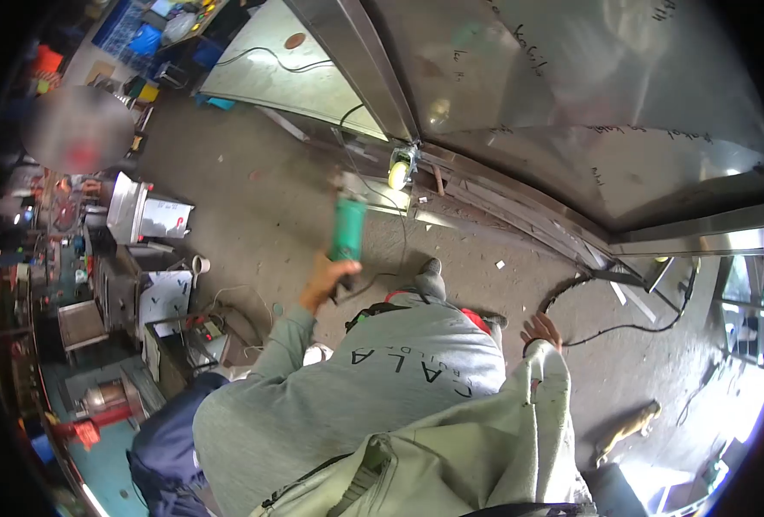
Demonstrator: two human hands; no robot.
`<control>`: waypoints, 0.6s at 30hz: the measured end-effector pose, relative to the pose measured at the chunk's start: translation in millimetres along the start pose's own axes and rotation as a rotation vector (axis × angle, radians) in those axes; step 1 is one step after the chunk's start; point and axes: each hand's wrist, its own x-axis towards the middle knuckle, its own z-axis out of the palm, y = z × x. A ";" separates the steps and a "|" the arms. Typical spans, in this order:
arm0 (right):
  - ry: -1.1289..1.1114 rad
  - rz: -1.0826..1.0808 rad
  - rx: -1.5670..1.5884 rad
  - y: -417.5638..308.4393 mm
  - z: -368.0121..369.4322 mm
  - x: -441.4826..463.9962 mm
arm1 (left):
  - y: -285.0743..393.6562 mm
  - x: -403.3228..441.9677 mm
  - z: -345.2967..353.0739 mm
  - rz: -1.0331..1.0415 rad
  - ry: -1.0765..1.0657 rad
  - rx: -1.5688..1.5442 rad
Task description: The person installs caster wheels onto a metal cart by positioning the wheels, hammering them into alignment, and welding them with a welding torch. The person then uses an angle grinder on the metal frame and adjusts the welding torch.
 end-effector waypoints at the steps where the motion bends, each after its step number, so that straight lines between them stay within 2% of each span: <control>1: 0.087 -0.007 0.026 2.0 -6.5 -3.4 | 14.9 21.9 -22.4 0.046 0.089 0.055; 2: 0.188 -0.016 0.058 5.5 -10.4 -14.2 | 30.0 48.0 -45.4 0.091 0.163 0.114; 3: 0.307 -0.030 0.103 12.0 -18.9 -31.8 | 13.3 96.9 -81.1 0.101 0.365 0.279; 4: 0.239 -0.114 0.130 31.1 -36.9 -34.9 | 38.0 126.7 -88.4 0.224 0.415 0.327; 5: 0.205 -0.202 0.123 48.6 -46.6 -32.6 | 55.6 163.0 -107.5 0.174 0.405 0.317; 6: 0.243 -0.206 0.126 41.5 -32.7 -39.1 | 84.9 187.9 -94.3 0.239 0.517 0.371; 7: 0.281 -0.211 0.129 30.5 -14.4 -46.5 | 88.1 239.5 -121.6 0.195 0.489 0.437; 8: 0.345 -0.325 0.165 25.8 2.4 -49.8 | 102.0 271.0 -123.0 0.256 0.476 0.421; 9: 0.442 -0.180 0.022 14.1 -2.3 -38.9 | 93.1 338.0 -151.9 0.190 0.469 0.460; 12: 0.599 -0.349 -0.112 -18.6 -5.5 -31.9 | 122.9 422.5 -145.2 0.185 0.533 0.798; 13: 0.674 -0.346 -0.216 -36.2 -11.4 -27.7 | 108.1 474.4 -165.2 0.242 0.522 0.844; 15: 0.981 -0.217 -0.501 -78.8 -18.7 -15.5 | 82.9 567.6 -199.9 0.359 0.506 0.936; 16: 1.108 -0.166 -0.609 -108.8 -7.5 -16.1 | 93.1 561.7 -187.7 0.371 0.489 1.150; 18: 1.255 -0.285 -0.883 -140.2 -18.7 -5.7 | 108.2 551.3 -168.2 0.374 0.475 1.497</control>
